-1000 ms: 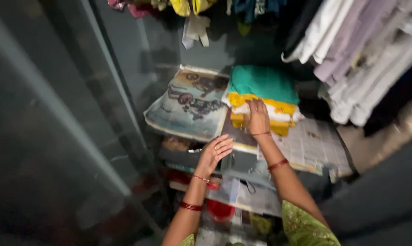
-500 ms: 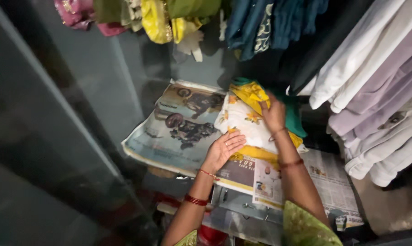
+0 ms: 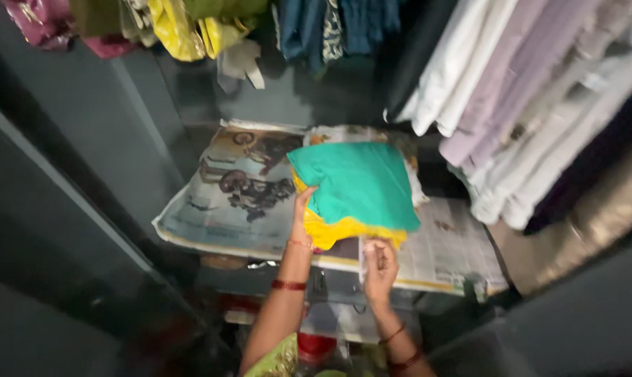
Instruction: The person opens a wardrobe and removes various folded clothes and a bag, placing them on a nearby bed. They continue to take out multiple garments one by one and arrange them on the bed, then briefly adjust hangers inside the wardrobe.
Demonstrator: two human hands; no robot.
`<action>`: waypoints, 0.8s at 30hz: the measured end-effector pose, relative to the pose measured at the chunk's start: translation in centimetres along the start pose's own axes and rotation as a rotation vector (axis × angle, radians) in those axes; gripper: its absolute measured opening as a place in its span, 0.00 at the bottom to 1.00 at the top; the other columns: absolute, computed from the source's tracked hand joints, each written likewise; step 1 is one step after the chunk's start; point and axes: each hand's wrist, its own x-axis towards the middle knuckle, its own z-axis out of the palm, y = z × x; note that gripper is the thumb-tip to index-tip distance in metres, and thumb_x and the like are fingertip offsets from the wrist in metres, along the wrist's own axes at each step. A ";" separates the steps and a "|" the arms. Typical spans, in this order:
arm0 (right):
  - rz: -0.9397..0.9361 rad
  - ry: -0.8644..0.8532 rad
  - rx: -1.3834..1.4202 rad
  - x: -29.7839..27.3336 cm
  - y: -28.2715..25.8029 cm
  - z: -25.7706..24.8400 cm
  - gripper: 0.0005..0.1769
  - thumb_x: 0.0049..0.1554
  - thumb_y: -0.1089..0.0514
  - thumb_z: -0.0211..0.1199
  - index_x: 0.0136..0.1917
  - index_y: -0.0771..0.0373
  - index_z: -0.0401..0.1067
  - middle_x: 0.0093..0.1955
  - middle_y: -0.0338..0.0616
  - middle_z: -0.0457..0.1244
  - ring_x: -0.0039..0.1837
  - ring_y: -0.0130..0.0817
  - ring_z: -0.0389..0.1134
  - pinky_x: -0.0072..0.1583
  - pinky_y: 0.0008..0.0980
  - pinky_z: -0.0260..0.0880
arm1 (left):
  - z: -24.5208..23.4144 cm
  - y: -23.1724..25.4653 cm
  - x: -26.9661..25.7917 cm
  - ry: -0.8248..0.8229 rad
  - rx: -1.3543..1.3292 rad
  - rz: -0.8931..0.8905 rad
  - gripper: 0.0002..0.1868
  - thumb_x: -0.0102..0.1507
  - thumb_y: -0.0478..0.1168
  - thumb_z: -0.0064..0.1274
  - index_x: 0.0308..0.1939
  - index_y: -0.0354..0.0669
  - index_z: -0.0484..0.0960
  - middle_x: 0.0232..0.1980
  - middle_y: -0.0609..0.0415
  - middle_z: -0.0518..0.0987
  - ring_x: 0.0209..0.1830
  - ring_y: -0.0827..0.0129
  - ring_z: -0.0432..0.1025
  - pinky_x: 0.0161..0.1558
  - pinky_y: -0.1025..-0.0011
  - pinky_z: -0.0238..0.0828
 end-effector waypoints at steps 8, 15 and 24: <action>0.856 -0.460 1.310 -10.1 -1.9 -1.2 0.35 0.62 0.32 0.47 0.68 0.60 0.66 0.67 0.55 0.63 0.64 0.51 0.67 0.62 0.47 0.69 | 5.3 -3.1 -15.5 -0.082 0.035 0.174 0.17 0.70 0.43 0.52 0.54 0.31 0.80 0.48 0.45 0.83 0.44 0.61 0.79 0.48 0.63 0.78; 0.610 -0.205 1.279 -20.5 -20.6 -9.4 0.46 0.60 0.25 0.43 0.74 0.62 0.60 0.73 0.55 0.58 0.70 0.52 0.63 0.68 0.51 0.65 | 4.2 -4.0 -35.2 0.098 0.199 -0.260 0.20 0.66 0.44 0.52 0.56 0.33 0.79 0.48 0.44 0.83 0.44 0.58 0.80 0.49 0.60 0.79; 0.672 0.378 0.812 -37.7 -33.7 -18.5 0.39 0.61 0.30 0.43 0.76 0.54 0.59 0.72 0.46 0.61 0.68 0.43 0.66 0.66 0.48 0.69 | 8.9 -13.8 -48.7 0.000 0.462 -0.727 0.29 0.62 0.45 0.54 0.63 0.32 0.74 0.55 0.42 0.82 0.50 0.54 0.79 0.51 0.56 0.78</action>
